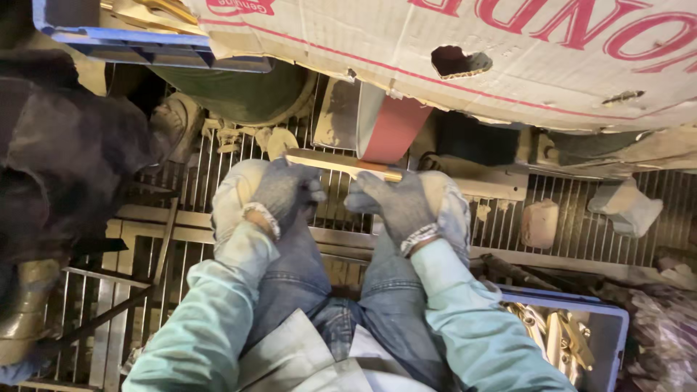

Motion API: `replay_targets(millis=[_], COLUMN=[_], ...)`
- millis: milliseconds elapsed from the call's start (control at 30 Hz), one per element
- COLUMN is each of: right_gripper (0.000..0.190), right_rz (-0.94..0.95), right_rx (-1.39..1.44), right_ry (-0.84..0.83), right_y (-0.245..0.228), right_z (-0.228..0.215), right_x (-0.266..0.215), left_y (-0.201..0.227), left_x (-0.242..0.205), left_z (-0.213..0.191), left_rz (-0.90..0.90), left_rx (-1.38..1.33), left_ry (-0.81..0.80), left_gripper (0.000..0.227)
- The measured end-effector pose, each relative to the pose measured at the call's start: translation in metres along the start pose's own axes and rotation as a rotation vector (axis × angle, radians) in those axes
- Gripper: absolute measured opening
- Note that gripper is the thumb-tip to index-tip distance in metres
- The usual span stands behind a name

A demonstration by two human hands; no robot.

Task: The person sits on the floor and uses a belt sander to smooth the edges of small brass-colored metal pieces. They handle each piece with gloved hands, press it against the moving belt, and place the finished pieces into a blue tray.

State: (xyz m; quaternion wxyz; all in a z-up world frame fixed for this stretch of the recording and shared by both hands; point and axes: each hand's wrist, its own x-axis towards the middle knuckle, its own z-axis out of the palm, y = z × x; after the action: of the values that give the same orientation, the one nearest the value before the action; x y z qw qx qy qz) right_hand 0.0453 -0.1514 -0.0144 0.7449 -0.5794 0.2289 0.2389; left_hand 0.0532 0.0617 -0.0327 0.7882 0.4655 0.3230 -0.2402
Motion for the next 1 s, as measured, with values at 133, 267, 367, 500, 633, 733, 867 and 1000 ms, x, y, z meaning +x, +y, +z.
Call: replay_targets(millis=[133,267,367,500,633,733,867,1000], right_gripper=[0.037,0.036,0.034,0.03,0.027,0.029,0.038,0.043], right_rz=[-0.025,-0.002,0.004,-0.052,-0.082,-0.022,-0.015,0.0], right_rx=[0.057,0.022,0.016,0.004,0.077,0.096,-0.012,0.025], right_ry=[-0.086,-0.039,0.035,0.16,0.165,0.192,0.122,0.007], right_y=[0.007,0.003,-0.006,-0.015,-0.018,-0.016,-0.013,-0.005], right_z=[0.009,-0.004,-0.029,-0.064,-0.089,-0.089,-0.061,-0.022], right_x=[0.01,0.007,-0.007,-0.027,-0.045,-0.046,-0.022,-0.003], left_y=[0.007,-0.003,-0.022,-0.056,-0.071,-0.071,-0.047,-0.018], left_x=[-0.011,0.003,0.023,0.044,0.049,0.046,0.036,0.014], left_z=[-0.008,-0.002,0.019,0.056,0.08,0.076,0.047,0.015], left_rz=[0.03,0.024,0.08,0.125,0.103,0.131,0.207,0.116], left_rx=[-0.04,0.059,0.087,0.015,0.127,0.147,0.209,0.143], left_ry=[-0.025,-0.004,-0.067,-0.215,-0.268,-0.255,-0.178,-0.008], left_gripper=[0.01,0.01,0.013,0.013,0.014,0.016,0.016,0.015])
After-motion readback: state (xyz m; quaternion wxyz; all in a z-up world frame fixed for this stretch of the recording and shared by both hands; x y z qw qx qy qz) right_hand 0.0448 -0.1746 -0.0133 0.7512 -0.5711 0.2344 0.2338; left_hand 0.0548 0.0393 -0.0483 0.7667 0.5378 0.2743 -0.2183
